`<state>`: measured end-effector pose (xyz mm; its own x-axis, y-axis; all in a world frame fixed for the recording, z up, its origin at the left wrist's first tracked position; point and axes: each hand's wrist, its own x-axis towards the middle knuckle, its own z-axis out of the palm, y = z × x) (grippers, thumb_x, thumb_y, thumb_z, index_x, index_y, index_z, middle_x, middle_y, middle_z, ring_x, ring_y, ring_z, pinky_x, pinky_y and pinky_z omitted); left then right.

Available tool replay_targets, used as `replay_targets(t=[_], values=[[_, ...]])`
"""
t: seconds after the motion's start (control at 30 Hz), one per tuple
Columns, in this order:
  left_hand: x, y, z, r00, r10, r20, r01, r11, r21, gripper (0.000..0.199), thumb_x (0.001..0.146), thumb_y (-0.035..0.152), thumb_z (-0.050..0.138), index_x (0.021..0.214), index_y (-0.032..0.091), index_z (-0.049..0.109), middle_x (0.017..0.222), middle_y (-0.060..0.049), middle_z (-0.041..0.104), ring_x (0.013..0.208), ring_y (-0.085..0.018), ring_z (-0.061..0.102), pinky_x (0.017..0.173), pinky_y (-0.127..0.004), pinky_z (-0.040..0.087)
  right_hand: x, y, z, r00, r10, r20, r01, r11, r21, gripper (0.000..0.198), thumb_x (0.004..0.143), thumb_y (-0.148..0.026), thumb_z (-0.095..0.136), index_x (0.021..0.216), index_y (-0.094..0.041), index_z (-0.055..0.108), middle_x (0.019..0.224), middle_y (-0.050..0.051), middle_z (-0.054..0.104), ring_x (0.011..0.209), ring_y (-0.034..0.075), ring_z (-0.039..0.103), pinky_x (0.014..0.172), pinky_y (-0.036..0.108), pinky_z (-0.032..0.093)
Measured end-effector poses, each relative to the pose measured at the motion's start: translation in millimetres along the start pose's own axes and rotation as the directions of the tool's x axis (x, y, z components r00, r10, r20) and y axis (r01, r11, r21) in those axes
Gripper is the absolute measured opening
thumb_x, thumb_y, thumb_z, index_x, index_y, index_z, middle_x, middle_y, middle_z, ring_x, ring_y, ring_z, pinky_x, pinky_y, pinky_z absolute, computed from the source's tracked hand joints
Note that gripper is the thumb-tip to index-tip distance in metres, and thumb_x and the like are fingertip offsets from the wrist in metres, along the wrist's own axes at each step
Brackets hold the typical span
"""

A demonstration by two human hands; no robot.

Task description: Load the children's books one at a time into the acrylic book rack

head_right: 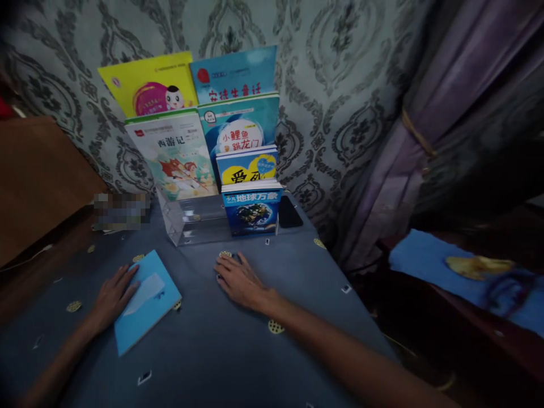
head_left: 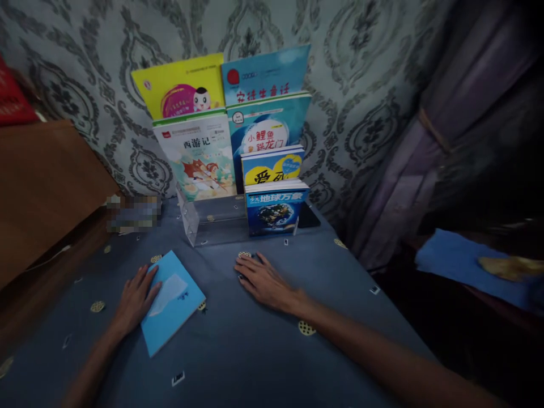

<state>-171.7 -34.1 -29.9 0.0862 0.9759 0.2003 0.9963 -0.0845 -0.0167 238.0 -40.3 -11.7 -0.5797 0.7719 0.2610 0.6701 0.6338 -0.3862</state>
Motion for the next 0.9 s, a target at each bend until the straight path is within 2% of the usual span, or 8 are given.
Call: replay_targets(t=[0.2, 0.4, 0.53, 0.7, 0.8, 0.9], values=[[-6.2, 37.4, -0.2, 0.991, 0.134, 0.008, -0.133, 0.988, -0.084, 0.054, 0.099, 0.044, 0.038, 0.151, 0.030, 0.049, 0.159, -0.007, 0.046, 0.149, -0.026, 0.040, 0.119, -0.052, 0.036, -8.4, 8.2, -11.9, 0.994, 0.106, 0.028, -0.106, 0.994, -0.013, 0.044, 0.103, -0.031, 0.046, 0.145, -0.021, 0.053, 0.156, 0.013, 0.049, 0.150, 0.027, 0.036, 0.123, 0.063, 0.020], [-2.7, 85.7, 3.3, 0.951, 0.310, -0.004, -0.308, 0.942, -0.133, 0.055, 0.101, 0.047, 0.037, 0.155, 0.032, 0.042, 0.164, -0.005, 0.037, 0.152, -0.026, 0.033, 0.122, -0.052, 0.033, -25.3, 24.1, -25.5, 0.985, 0.170, -0.015, -0.171, 0.985, -0.029, 0.043, 0.102, -0.031, 0.049, 0.143, -0.018, 0.056, 0.156, 0.014, 0.049, 0.148, 0.027, 0.040, 0.123, 0.059, 0.024], [5.4, 130.6, -1.8, 0.909, 0.417, 0.007, -0.409, 0.894, -0.184, 0.055, 0.103, 0.043, 0.037, 0.157, 0.031, 0.036, 0.165, -0.006, 0.034, 0.153, -0.027, 0.031, 0.122, -0.054, 0.031, -35.5, 40.1, -23.3, 0.982, 0.175, -0.070, -0.174, 0.984, 0.023, 0.043, 0.105, -0.033, 0.040, 0.141, -0.021, 0.058, 0.149, 0.013, 0.057, 0.144, 0.024, 0.046, 0.122, 0.056, 0.027], [17.9, 196.8, -17.0, 0.849, 0.527, 0.042, -0.498, 0.825, -0.266, 0.053, 0.103, 0.043, 0.042, 0.154, 0.026, 0.042, 0.165, -0.010, 0.035, 0.155, -0.028, 0.027, 0.125, -0.056, 0.024, -38.0, 54.2, -18.8, 0.969, 0.185, -0.164, -0.162, 0.976, 0.145, 0.045, 0.106, -0.030, 0.031, 0.142, -0.023, 0.057, 0.142, 0.010, 0.064, 0.136, 0.023, 0.054, 0.120, 0.053, 0.033], [27.7, 229.6, -19.8, 0.847, 0.529, 0.057, -0.490, 0.818, -0.303, 0.054, 0.104, 0.047, 0.040, 0.153, 0.023, 0.042, 0.165, -0.012, 0.032, 0.156, -0.028, 0.024, 0.125, -0.057, 0.021, -36.8, 65.5, -23.4, 0.951, 0.228, -0.211, -0.193, 0.966, 0.174, 0.043, 0.104, -0.028, 0.034, 0.138, -0.021, 0.060, 0.136, 0.010, 0.067, 0.128, 0.025, 0.060, 0.113, 0.049, 0.043], [38.0, 251.7, -17.6, 0.835, 0.549, 0.032, -0.510, 0.795, -0.329, 0.054, 0.105, 0.049, 0.038, 0.152, 0.023, 0.043, 0.164, -0.013, 0.035, 0.155, -0.028, 0.026, 0.125, -0.059, 0.022, -36.8, 79.5, -33.1, 0.917, 0.299, -0.266, -0.261, 0.950, 0.169, 0.041, 0.102, -0.024, 0.038, 0.133, -0.020, 0.063, 0.131, 0.011, 0.070, 0.122, 0.026, 0.064, 0.106, 0.047, 0.049]])
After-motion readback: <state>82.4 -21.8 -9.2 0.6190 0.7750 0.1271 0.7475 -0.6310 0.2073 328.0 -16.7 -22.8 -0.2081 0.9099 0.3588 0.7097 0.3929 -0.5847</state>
